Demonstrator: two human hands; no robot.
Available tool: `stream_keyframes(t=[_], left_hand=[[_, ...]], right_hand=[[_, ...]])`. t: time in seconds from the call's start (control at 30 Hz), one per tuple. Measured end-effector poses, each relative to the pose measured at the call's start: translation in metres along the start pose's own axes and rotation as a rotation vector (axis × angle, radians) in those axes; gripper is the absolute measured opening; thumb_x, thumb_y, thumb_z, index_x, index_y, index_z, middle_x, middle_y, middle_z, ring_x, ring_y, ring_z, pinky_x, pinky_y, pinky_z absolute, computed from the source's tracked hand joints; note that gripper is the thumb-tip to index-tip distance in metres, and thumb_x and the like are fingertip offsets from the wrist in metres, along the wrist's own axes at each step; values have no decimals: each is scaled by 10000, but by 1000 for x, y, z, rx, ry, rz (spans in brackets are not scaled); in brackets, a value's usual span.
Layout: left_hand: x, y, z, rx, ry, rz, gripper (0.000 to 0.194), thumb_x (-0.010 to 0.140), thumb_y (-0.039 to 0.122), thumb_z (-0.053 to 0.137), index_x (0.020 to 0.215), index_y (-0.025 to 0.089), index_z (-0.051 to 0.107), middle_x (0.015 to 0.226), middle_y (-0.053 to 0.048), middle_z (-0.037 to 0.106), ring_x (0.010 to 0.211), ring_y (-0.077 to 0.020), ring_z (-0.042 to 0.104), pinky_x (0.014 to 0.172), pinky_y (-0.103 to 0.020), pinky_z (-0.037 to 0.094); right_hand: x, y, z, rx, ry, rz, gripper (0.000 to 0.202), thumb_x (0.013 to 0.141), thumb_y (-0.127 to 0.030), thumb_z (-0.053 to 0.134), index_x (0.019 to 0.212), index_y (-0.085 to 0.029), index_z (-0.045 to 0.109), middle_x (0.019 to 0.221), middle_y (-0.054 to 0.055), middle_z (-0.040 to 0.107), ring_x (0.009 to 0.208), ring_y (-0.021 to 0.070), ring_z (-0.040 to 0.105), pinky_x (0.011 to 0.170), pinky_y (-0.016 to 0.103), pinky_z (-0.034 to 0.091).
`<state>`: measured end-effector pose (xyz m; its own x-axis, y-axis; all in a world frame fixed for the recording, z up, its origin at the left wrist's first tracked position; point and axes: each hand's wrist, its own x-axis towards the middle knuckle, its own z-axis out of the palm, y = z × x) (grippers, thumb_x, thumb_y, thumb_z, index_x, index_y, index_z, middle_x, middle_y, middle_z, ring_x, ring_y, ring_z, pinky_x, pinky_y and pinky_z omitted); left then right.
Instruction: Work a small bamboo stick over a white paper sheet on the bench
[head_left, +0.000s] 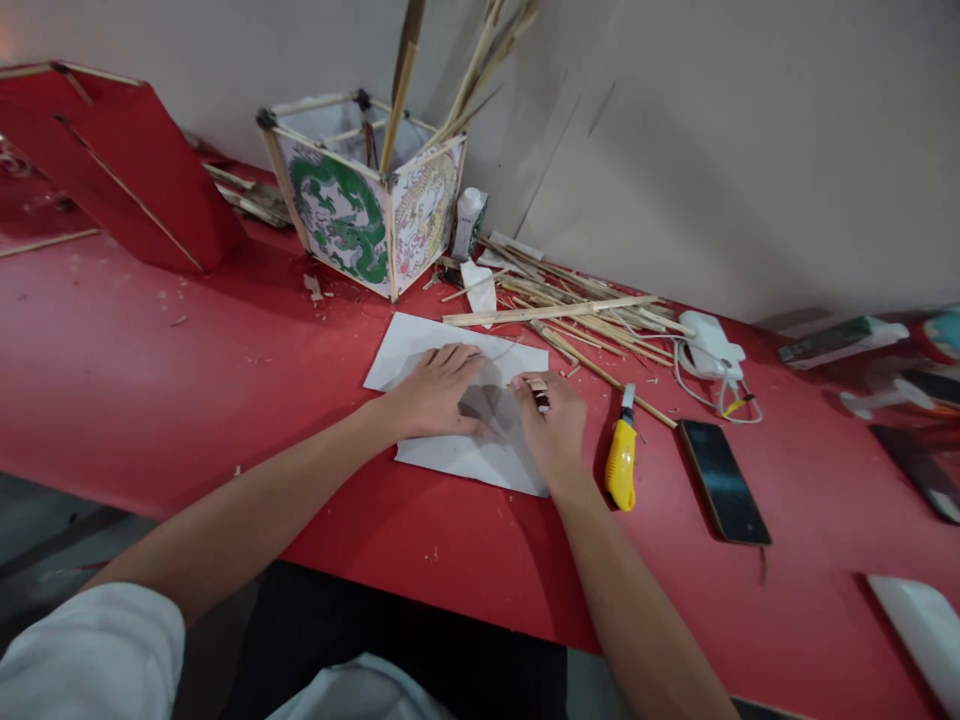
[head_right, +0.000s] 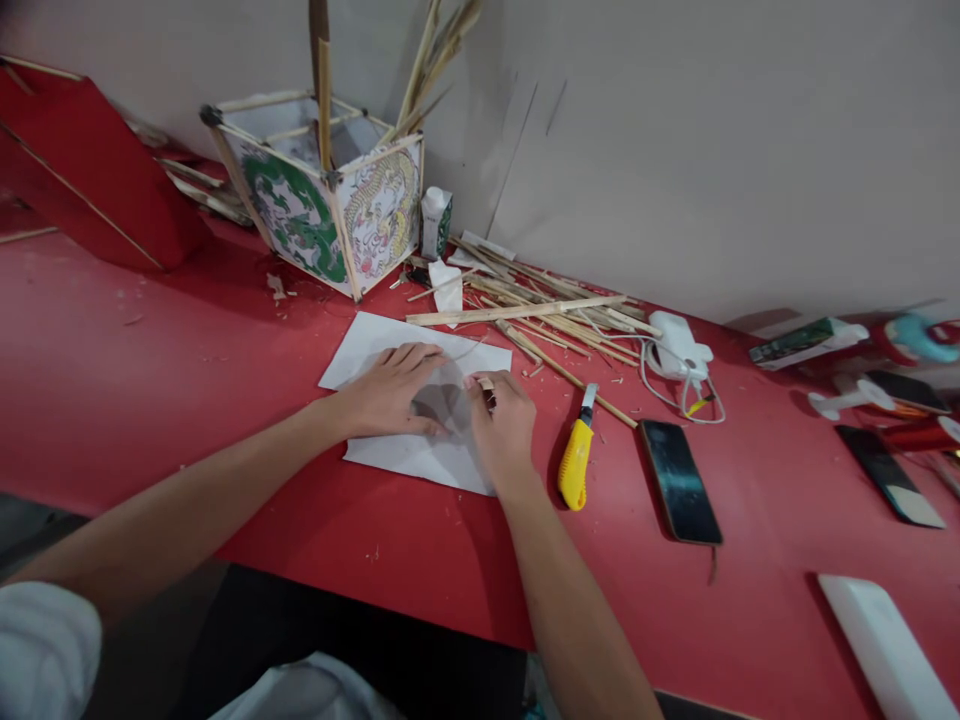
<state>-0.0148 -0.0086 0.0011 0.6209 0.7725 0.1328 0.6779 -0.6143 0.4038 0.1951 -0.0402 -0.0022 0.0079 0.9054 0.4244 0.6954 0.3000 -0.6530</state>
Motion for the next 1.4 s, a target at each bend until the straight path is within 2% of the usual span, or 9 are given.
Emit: stream_keyframes(t=[0.17,0.47,0.67,0.73,0.87,0.93,1.07,1.17,1.4], left_hand=[[1,1,4,17,-13,3,954,754,759,673,1479,193,417,1547,-175,409,1430,-384,346,1149,-532,280],[2,3,1,-10,-19,-22,847,789,598,704,1479,205,408,1528,-146,429,1408,-356,380,1136,-512,307],[4,4,1,-20,-8,-16,997,695,786,703,1459,213,413,1521,-154,443,1401,-374,386,1145,-534,299],[3,5,1,-18,-1,-15,970,710,769,703,1452,214,417,1518,-155,450,1401,-372,392,1137,-533,311],[1,4,0,-5,13,-15,780,793,544,720,1447,231,433,1512,-137,464,1400,-340,413,1112,-497,345],[2,3,0,-8,14,-4,785,787,523,730,1455,235,434,1517,-133,465,1406,-328,411,1119,-485,344],[4,4,-2,-27,17,1,1012,656,767,749,1456,227,442,1525,-147,462,1412,-356,404,1148,-511,320],[4,3,-1,-26,30,12,1038,636,823,725,1447,234,457,1510,-148,481,1399,-364,419,1147,-519,317],[1,0,7,61,19,-4,799,768,452,745,1484,258,448,1523,-111,486,1398,-320,436,1145,-481,337]], right_hand=[[2,0,0,-78,-86,-41,221,999,-328,544,983,-198,722,992,82,744,836,212,688,741,345,516],[-9,-19,9,9,-316,-223,185,1001,-312,573,908,-228,710,918,46,709,852,189,678,758,315,509],[4,-1,-5,-267,-81,-18,218,999,-293,533,868,-214,689,882,68,716,776,220,656,686,334,447],[3,-4,-4,-306,-95,-22,213,992,-292,533,851,-215,673,870,72,711,758,218,649,670,329,433],[-7,-26,9,-165,-320,-184,241,1002,-278,509,794,-224,619,838,52,695,777,202,655,700,307,444],[-7,-30,11,-122,-387,-195,264,1010,-297,503,780,-227,611,827,42,698,776,195,656,700,295,442],[8,-17,0,-362,-236,24,265,1017,-311,472,845,-210,646,862,62,713,778,203,658,674,292,419],[14,-15,-6,-450,-182,68,294,1023,-280,427,881,-181,665,879,108,718,774,216,653,659,301,406],[-3,-60,11,-449,-379,-36,195,972,-250,535,967,-209,726,987,68,759,908,195,684,764,270,443]])
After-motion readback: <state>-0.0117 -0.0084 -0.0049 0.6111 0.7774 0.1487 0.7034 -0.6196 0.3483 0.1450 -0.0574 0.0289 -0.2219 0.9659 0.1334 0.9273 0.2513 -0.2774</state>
